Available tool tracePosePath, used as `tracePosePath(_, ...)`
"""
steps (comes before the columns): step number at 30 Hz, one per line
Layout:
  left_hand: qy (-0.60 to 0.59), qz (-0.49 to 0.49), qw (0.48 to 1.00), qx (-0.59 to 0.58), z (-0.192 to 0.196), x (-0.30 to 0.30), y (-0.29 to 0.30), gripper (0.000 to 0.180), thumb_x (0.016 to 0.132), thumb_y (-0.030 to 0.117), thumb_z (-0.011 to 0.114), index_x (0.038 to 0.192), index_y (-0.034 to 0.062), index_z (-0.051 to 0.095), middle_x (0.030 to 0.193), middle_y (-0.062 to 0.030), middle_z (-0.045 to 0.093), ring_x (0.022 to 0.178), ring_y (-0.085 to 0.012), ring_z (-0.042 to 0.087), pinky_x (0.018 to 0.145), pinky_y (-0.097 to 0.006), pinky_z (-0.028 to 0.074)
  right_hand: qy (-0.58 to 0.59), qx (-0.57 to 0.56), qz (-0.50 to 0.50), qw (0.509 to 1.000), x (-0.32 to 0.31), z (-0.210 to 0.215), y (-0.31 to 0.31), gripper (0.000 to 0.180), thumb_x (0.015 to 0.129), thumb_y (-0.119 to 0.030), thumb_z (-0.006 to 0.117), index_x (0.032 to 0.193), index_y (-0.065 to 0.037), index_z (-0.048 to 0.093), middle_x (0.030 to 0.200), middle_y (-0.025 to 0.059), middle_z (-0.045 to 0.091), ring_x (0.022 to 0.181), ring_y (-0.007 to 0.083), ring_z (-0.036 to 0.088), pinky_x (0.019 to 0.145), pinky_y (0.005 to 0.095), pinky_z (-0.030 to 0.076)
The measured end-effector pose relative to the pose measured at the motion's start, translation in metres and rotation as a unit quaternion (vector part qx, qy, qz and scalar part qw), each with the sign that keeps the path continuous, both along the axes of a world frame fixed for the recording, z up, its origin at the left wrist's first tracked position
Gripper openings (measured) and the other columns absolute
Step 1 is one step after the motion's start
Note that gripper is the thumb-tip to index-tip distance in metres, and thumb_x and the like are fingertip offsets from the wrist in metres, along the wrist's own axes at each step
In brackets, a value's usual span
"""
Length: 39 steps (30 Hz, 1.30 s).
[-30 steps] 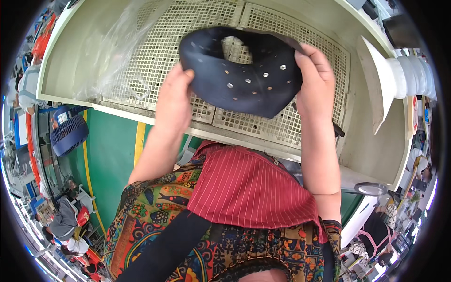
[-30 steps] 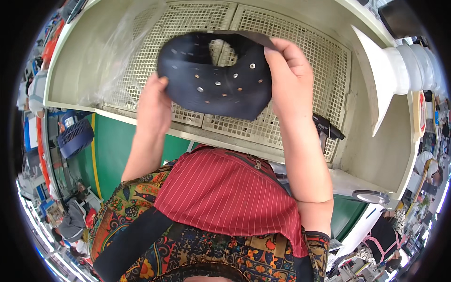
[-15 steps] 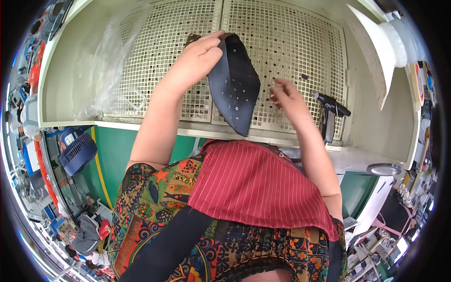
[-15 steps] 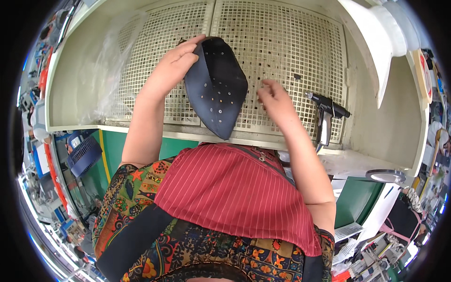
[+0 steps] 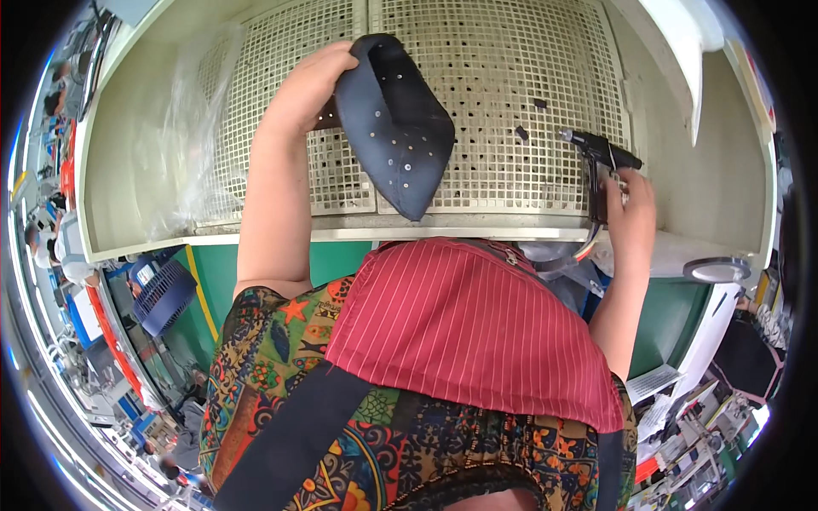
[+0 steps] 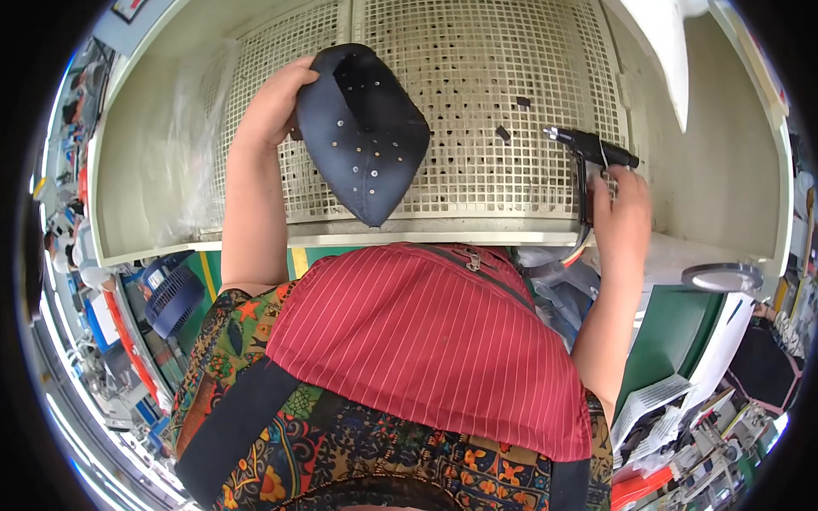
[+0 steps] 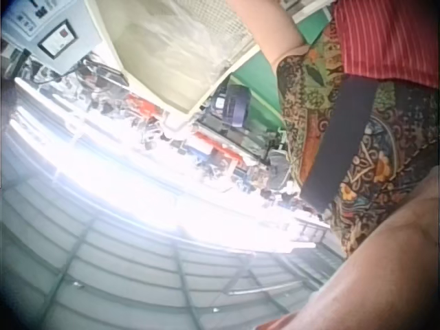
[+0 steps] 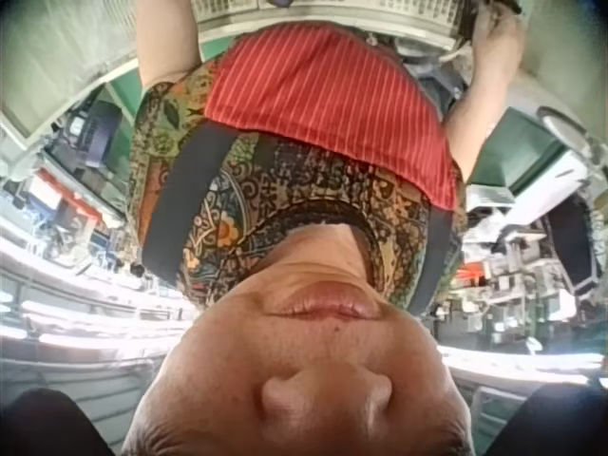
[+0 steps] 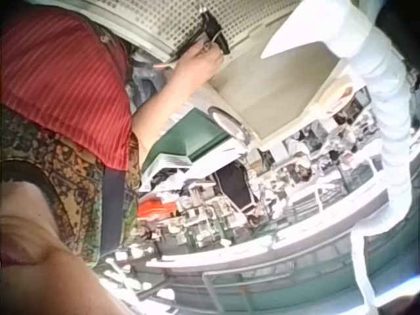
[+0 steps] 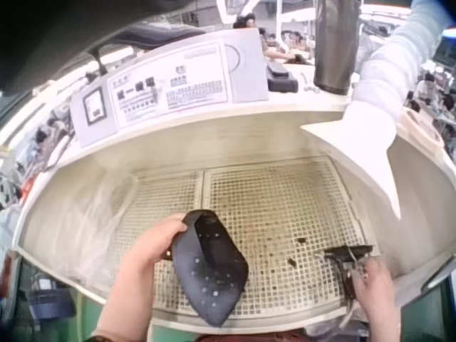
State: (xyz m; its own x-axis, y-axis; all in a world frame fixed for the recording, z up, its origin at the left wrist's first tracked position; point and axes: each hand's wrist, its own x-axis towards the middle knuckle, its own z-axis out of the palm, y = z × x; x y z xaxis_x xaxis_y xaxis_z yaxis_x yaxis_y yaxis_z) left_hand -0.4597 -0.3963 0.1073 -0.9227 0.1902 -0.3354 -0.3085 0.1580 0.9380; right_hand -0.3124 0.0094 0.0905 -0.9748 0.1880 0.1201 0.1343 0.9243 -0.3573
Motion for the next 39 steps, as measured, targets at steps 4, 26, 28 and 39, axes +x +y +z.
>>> tracePosePath(4, -0.012, 0.017, 1.0, 0.007, 0.013, 0.0, -0.005, 0.032, 0.084, 0.012, 0.044, 0.111, -0.0003, 0.057, 0.09, -0.0054, 0.062, 0.076, -0.0116, 0.059, 0.063, -0.025, 0.049, 0.012, -0.127, 0.074, 0.989, -0.021, 0.002, -0.037, 0.023, 0.084, -0.013, 0.061, 0.103, 0.0, 0.059, 0.1, 0.0174, 0.059, 0.092, 0.0349, 0.058, 0.079, 0.0394, 0.047)
tracePosePath(26, -0.055, 0.048, 0.995, 0.064, -0.001, 0.005, 0.013, 0.028, 0.084, 0.016, 0.044, 0.105, 0.0041, 0.057, 0.084, -0.0036, 0.061, 0.068, -0.0122, 0.059, 0.054, -0.03, 0.052, -0.214, -0.537, -0.15, 0.802, -0.01, -0.034, 0.009, 0.05, 0.083, -0.026, 0.066, 0.12, 0.005, 0.053, 0.102, 0.008, 0.064, 0.087, 0.0157, 0.059, 0.082, 0.0263, 0.043)
tracePosePath(28, -0.061, 0.055, 0.995, 0.059, 0.002, 0.005, 0.015, 0.028, 0.083, 0.017, 0.043, 0.104, 0.0047, 0.057, 0.083, -0.0034, 0.061, 0.067, -0.0122, 0.059, 0.053, -0.031, 0.052, -0.174, -0.586, -0.143, 0.778, -0.016, -0.038, 0.004, 0.051, 0.084, -0.024, 0.064, 0.122, 0.006, 0.05, 0.105, 0.0098, 0.063, 0.087, 0.0156, 0.06, 0.08, 0.0272, 0.046)
tracePosePath(39, -0.064, 0.044, 0.997, 0.014, 0.009, -0.001, 0.015, 0.031, 0.083, 0.017, 0.042, 0.107, 0.0057, 0.059, 0.082, -0.0051, 0.062, 0.067, -0.0132, 0.06, 0.05, -0.029, 0.05, -0.179, -0.5, 0.138, 0.836, -0.06, 0.041, -0.082, 0.036, 0.084, -0.022, 0.061, 0.112, 0.0, 0.053, 0.091, 0.0074, 0.065, 0.078, 0.0138, 0.06, 0.07, 0.0282, 0.048)
